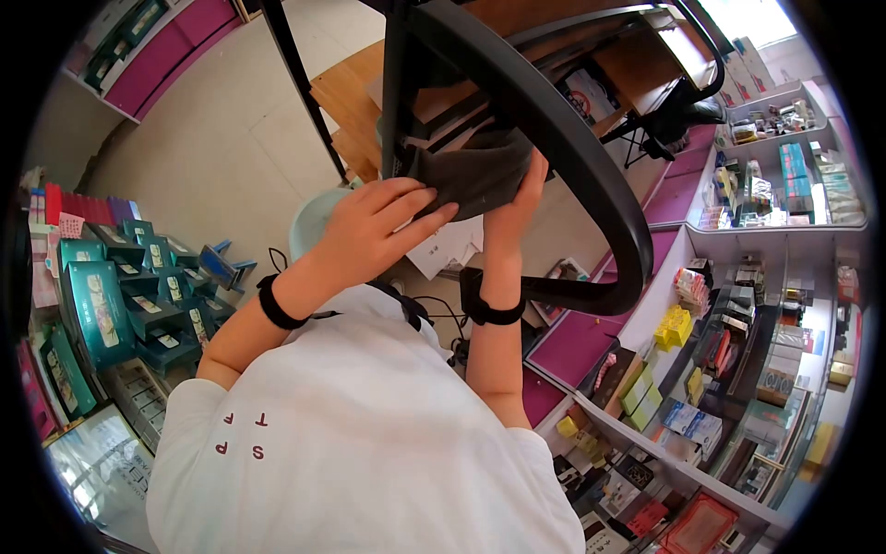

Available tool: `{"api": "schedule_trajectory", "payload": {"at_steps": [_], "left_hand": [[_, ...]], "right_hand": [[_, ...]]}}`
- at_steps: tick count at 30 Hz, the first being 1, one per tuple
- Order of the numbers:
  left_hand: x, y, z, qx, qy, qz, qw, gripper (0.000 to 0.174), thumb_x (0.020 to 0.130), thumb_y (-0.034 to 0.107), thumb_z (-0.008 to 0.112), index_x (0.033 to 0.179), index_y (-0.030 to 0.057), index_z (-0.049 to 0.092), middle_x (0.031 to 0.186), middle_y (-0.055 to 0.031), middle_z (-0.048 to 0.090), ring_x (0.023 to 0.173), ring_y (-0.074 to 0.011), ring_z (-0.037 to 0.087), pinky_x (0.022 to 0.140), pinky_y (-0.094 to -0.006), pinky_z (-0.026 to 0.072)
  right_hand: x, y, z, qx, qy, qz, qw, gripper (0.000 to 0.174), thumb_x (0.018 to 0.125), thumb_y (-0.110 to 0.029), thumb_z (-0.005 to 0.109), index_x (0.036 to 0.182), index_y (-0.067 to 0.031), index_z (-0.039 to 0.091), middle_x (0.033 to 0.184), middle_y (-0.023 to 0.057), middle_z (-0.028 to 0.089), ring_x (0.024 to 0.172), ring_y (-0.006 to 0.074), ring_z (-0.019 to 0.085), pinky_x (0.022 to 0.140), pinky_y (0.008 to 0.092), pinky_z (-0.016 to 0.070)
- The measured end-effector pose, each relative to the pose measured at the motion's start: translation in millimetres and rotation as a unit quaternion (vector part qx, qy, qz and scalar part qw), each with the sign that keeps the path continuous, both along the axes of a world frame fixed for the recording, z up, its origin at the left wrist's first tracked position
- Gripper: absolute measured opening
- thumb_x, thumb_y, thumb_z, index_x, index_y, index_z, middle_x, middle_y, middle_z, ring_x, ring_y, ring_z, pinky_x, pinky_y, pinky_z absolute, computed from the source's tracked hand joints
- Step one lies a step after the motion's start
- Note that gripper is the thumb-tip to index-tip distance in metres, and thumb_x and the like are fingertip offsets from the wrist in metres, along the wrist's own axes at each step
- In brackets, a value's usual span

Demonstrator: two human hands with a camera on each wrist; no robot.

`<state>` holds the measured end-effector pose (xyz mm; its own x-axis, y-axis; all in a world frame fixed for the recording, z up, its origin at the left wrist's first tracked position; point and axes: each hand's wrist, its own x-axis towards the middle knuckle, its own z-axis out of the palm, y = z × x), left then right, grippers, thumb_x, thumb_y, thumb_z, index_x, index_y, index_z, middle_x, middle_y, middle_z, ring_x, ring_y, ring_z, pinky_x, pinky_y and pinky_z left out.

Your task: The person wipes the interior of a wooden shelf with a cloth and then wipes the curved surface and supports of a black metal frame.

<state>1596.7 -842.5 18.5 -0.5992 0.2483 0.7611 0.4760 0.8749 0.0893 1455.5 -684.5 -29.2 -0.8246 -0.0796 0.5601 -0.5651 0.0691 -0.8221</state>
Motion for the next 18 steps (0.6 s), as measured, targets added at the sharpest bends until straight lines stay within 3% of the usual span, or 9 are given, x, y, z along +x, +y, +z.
{"api": "schedule_trajectory", "payload": {"at_steps": [3, 5, 6, 10, 11, 13, 17, 18], "left_hand": [[5.5, -8.6, 4.8, 0.008, 0.051, 0.026, 0.998, 0.035, 0.073, 0.012, 0.069, 0.107, 0.0123, 0.073, 0.106, -0.0032, 0.066, 0.101, -0.0224, 0.064, 0.079, -0.0324, 0.0531], [9.7, -19.2, 0.5, 0.002, 0.051, 0.039, 0.998, 0.034, 0.074, 0.013, 0.068, 0.108, 0.0121, 0.073, 0.107, -0.0033, 0.065, 0.102, -0.0224, 0.064, 0.082, -0.0323, 0.0529], [11.0, -23.8, -4.2, 0.009, 0.047, 0.059, 0.997, 0.033, 0.072, 0.010, 0.070, 0.105, 0.0120, 0.074, 0.104, -0.0036, 0.067, 0.099, -0.0224, 0.065, 0.078, -0.0322, 0.0522], [3.9, -35.6, -16.6, 0.015, 0.025, 0.102, 0.994, 0.034, 0.070, 0.007, 0.071, 0.104, 0.0111, 0.075, 0.106, -0.0047, 0.070, 0.099, -0.0231, 0.066, 0.075, -0.0327, 0.0520], [0.8, -36.0, -18.5, 0.015, 0.023, 0.103, 0.994, 0.034, 0.070, 0.007, 0.071, 0.104, 0.0111, 0.075, 0.106, -0.0047, 0.070, 0.099, -0.0231, 0.066, 0.075, -0.0327, 0.0520], [-8.1, -34.5, -20.2, 0.024, 0.024, 0.082, 0.996, 0.032, 0.073, 0.006, 0.070, 0.105, 0.0099, 0.075, 0.110, -0.0050, 0.071, 0.102, -0.0237, 0.066, 0.077, -0.0340, 0.0529], [-31.1, -28.6, -14.2, 0.018, 0.010, 0.069, 0.997, 0.033, 0.076, 0.005, 0.069, 0.109, 0.0094, 0.073, 0.115, -0.0047, 0.071, 0.106, -0.0239, 0.065, 0.080, -0.0344, 0.0534], [-37.9, -26.3, -14.1, 0.018, -0.009, 0.080, 0.997, 0.034, 0.077, 0.006, 0.069, 0.111, 0.0090, 0.072, 0.117, -0.0049, 0.070, 0.109, -0.0238, 0.065, 0.082, -0.0345, 0.0536]], "right_hand": [[1.9, -16.8, 14.5, 0.046, 0.037, 0.000, 0.998, 0.036, 0.092, -0.013, 0.062, 0.124, 0.0035, 0.063, 0.127, 0.0203, 0.063, 0.122, 0.0310, 0.060, 0.106, 0.0398, 0.0456], [-0.8, -27.0, -5.3, 0.285, 0.215, 0.003, 0.934, 0.042, 0.087, -0.013, 0.066, 0.127, 0.0005, 0.062, 0.133, 0.0198, 0.059, 0.128, 0.0401, 0.053, 0.114, 0.0497, 0.0353], [15.1, -39.5, -6.2, 0.207, 0.150, 0.055, 0.965, 0.044, 0.086, -0.016, 0.067, 0.127, -0.0011, 0.063, 0.137, 0.0154, 0.060, 0.134, 0.0406, 0.049, 0.119, 0.0559, 0.0238], [14.2, -43.4, -12.4, 0.266, 0.155, -0.014, 0.951, 0.040, 0.089, -0.017, 0.064, 0.128, -0.0049, 0.065, 0.145, 0.0081, 0.058, 0.141, 0.0344, 0.045, 0.122, 0.0574, 0.0141], [10.7, -43.3, -13.4, 0.266, 0.154, -0.013, 0.951, 0.040, 0.089, -0.017, 0.064, 0.128, -0.0049, 0.065, 0.145, 0.0081, 0.058, 0.141, 0.0344, 0.045, 0.122, 0.0574, 0.0141], [0.6, -43.0, -14.3, 0.261, 0.178, -0.035, 0.948, 0.039, 0.089, -0.016, 0.065, 0.127, -0.0048, 0.066, 0.141, 0.0124, 0.060, 0.136, 0.0354, 0.050, 0.120, 0.0529, 0.0239], [-43.1, -29.1, -30.8, 0.226, 0.136, -0.008, 0.965, 0.041, 0.091, -0.019, 0.064, 0.129, -0.0033, 0.065, 0.143, 0.0128, 0.059, 0.138, 0.0322, 0.049, 0.120, 0.0552, 0.0204], [-51.4, -28.2, -30.3, 0.210, 0.126, -0.014, 0.969, 0.040, 0.091, -0.017, 0.064, 0.129, -0.0030, 0.065, 0.141, 0.0147, 0.060, 0.136, 0.0319, 0.051, 0.119, 0.0516, 0.0249]]}}
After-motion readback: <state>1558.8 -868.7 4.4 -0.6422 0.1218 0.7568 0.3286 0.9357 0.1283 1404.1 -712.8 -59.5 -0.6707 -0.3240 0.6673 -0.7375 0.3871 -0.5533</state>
